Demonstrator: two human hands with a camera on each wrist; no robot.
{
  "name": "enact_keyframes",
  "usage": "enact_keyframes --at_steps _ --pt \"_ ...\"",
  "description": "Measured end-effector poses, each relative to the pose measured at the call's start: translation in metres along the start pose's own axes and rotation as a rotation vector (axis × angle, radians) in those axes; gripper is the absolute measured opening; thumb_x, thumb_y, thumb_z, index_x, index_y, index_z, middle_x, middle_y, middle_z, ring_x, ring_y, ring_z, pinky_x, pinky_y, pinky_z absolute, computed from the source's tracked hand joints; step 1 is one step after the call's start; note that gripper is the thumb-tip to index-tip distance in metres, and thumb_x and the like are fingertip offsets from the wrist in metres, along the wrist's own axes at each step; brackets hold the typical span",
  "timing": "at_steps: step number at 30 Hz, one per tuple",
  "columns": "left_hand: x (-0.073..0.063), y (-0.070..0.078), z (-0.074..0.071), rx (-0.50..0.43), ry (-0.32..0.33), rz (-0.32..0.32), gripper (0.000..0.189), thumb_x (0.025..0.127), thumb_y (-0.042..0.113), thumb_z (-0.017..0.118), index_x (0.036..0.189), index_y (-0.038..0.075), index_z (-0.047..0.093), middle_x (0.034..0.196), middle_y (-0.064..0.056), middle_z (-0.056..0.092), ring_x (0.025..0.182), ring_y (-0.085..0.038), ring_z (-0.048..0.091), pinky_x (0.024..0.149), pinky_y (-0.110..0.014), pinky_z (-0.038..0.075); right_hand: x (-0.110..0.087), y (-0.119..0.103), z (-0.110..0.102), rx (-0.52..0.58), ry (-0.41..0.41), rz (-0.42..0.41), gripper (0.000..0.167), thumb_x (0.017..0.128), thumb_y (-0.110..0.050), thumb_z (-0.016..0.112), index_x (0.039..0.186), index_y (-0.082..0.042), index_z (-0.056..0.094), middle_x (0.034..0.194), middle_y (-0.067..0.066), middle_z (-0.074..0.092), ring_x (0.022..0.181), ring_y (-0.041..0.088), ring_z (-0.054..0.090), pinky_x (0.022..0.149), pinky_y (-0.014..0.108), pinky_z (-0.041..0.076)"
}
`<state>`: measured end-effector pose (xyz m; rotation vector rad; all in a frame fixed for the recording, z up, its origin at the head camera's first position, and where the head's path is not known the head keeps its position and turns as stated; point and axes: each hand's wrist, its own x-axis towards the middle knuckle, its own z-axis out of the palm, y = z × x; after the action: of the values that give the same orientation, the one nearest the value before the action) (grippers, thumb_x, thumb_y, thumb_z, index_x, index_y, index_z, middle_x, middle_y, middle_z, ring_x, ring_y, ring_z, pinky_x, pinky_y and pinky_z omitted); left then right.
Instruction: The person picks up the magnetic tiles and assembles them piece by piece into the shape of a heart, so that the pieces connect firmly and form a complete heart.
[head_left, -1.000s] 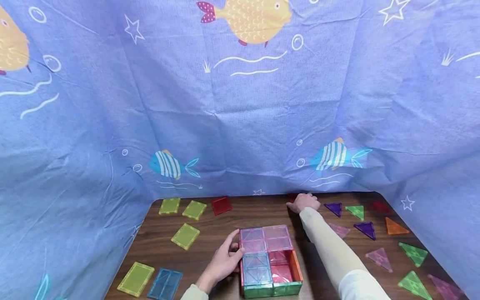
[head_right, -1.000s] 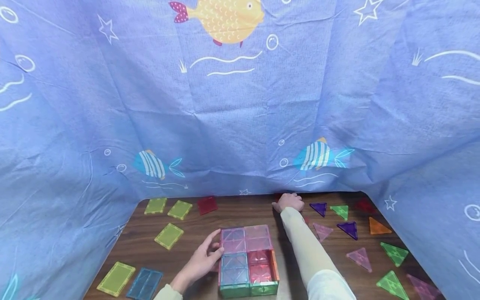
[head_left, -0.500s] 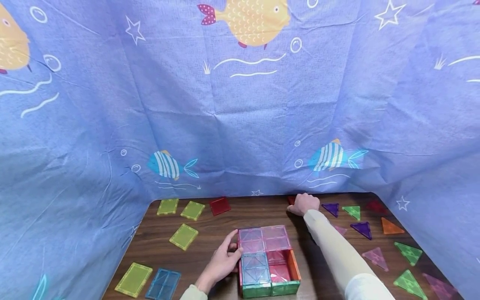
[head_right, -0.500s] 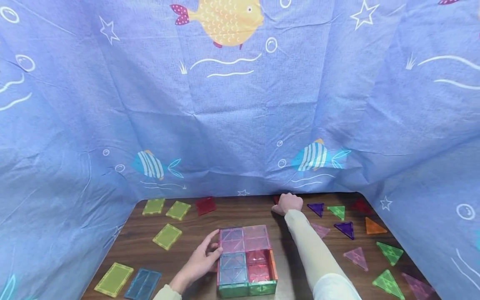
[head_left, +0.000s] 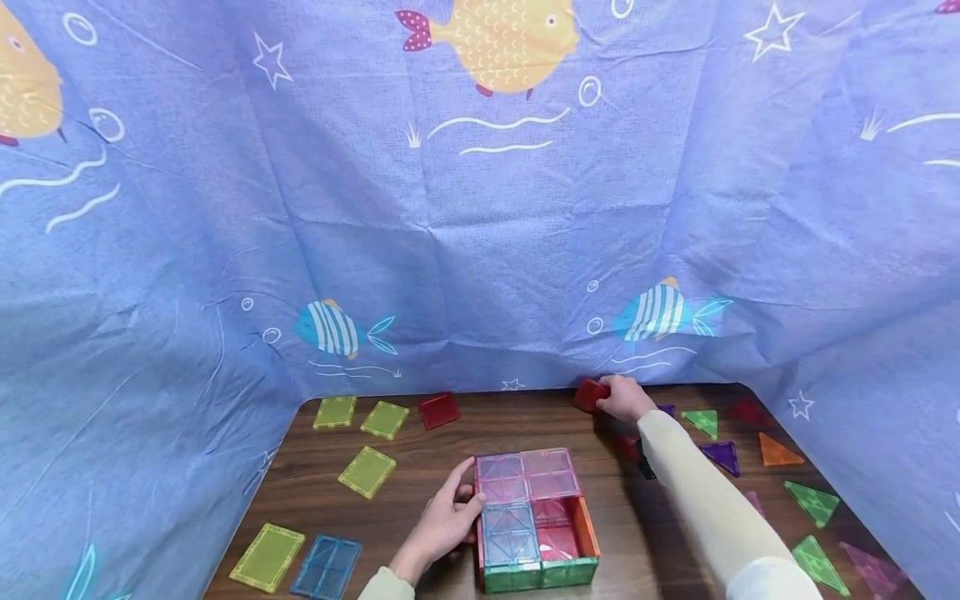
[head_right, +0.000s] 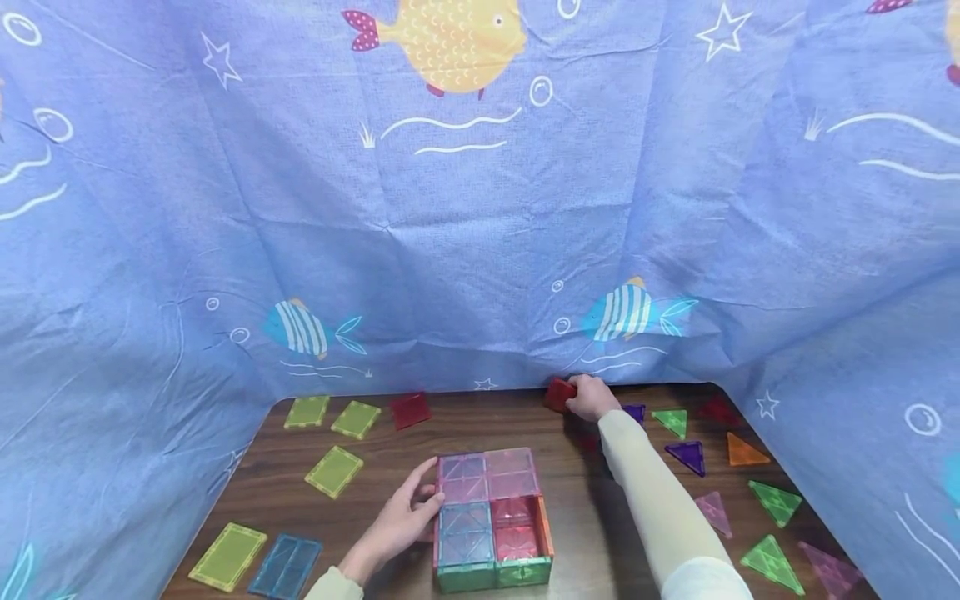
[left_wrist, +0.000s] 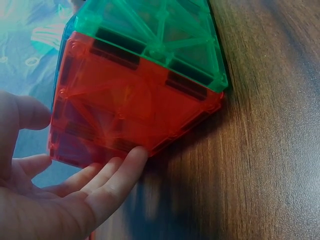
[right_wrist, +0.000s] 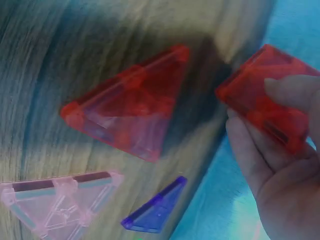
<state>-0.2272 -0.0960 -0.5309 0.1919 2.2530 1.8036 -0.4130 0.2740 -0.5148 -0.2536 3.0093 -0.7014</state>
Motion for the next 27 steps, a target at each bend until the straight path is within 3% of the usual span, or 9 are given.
enact_keyframes --at_steps 3,6,10,14,16,19,23,27 --pt "0.0 -0.003 0.002 0.0 -0.006 0.002 0.065 0.102 0.019 0.06 0.158 0.011 0.03 0.127 -0.027 0.061 0.094 -0.026 0.071 0.063 -0.046 0.061 -0.012 0.002 -0.009 0.072 0.055 -0.055 0.022 0.087 -0.014 0.076 0.105 -0.004 0.07 0.086 0.008 0.07 0.079 0.022 0.062 0.076 0.041 0.051" --pt "0.001 -0.005 0.003 0.005 -0.009 0.001 0.065 0.102 0.019 0.059 0.159 0.01 0.029 0.127 -0.028 0.06 0.094 -0.026 0.071 0.063 -0.045 0.061 -0.029 -0.001 -0.02 0.142 0.06 -0.082 0.024 0.09 -0.017 0.075 0.109 -0.003 0.069 0.089 0.006 0.071 0.078 0.019 0.062 0.075 0.038 0.052" --pt "0.001 -0.004 0.001 -0.002 -0.013 0.003 0.065 0.102 0.019 0.06 0.159 0.011 0.029 0.128 -0.03 0.058 0.096 -0.027 0.071 0.063 -0.044 0.061 -0.053 -0.011 -0.035 0.225 0.048 -0.063 0.015 0.097 -0.019 0.066 0.101 -0.005 0.07 0.082 0.001 0.069 0.072 0.014 0.057 0.073 0.033 0.048" --pt "0.0 -0.002 -0.001 -0.013 -0.017 -0.001 0.066 0.102 0.021 0.06 0.159 0.012 0.029 0.13 -0.031 0.057 0.097 -0.027 0.071 0.064 -0.043 0.061 -0.081 -0.024 -0.049 0.352 -0.021 0.022 0.023 0.101 -0.023 0.058 0.096 -0.004 0.07 0.086 0.003 0.069 0.078 0.014 0.06 0.077 0.035 0.051" --pt "0.0 -0.002 -0.002 -0.012 -0.015 -0.004 0.066 0.102 0.021 0.06 0.159 0.012 0.028 0.13 -0.03 0.057 0.097 -0.027 0.071 0.064 -0.043 0.061 -0.095 -0.032 -0.053 0.411 -0.062 0.054 0.027 0.101 -0.024 0.056 0.101 -0.002 0.072 0.091 0.004 0.07 0.083 0.013 0.06 0.079 0.035 0.051" --pt "-0.001 -0.002 -0.002 -0.002 -0.012 -0.012 0.066 0.102 0.022 0.06 0.159 0.012 0.027 0.13 -0.03 0.057 0.095 -0.026 0.071 0.064 -0.043 0.061 -0.115 -0.041 -0.055 0.5 -0.136 0.087 0.028 0.1 -0.027 0.06 0.096 -0.001 0.07 0.078 0.0 0.064 0.066 0.011 0.051 0.061 0.029 0.045" --pt "-0.001 -0.002 -0.001 0.015 -0.012 -0.023 0.066 0.102 0.023 0.06 0.159 0.013 0.028 0.131 -0.03 0.057 0.093 -0.025 0.071 0.064 -0.042 0.061 -0.139 -0.052 -0.053 0.663 -0.264 0.108 0.03 0.098 -0.029 0.066 0.087 -0.001 0.062 0.062 -0.002 0.048 0.052 0.011 0.037 0.047 0.024 0.031" --pt "0.0 -0.001 0.001 0.021 -0.023 -0.025 0.066 0.102 0.024 0.059 0.159 0.014 0.028 0.132 -0.029 0.057 0.092 -0.023 0.071 0.064 -0.041 0.061 -0.156 -0.063 -0.045 0.748 -0.341 0.056 0.024 0.095 -0.025 0.07 0.094 -0.001 0.067 0.066 -0.002 0.057 0.058 0.01 0.048 0.052 0.024 0.041"
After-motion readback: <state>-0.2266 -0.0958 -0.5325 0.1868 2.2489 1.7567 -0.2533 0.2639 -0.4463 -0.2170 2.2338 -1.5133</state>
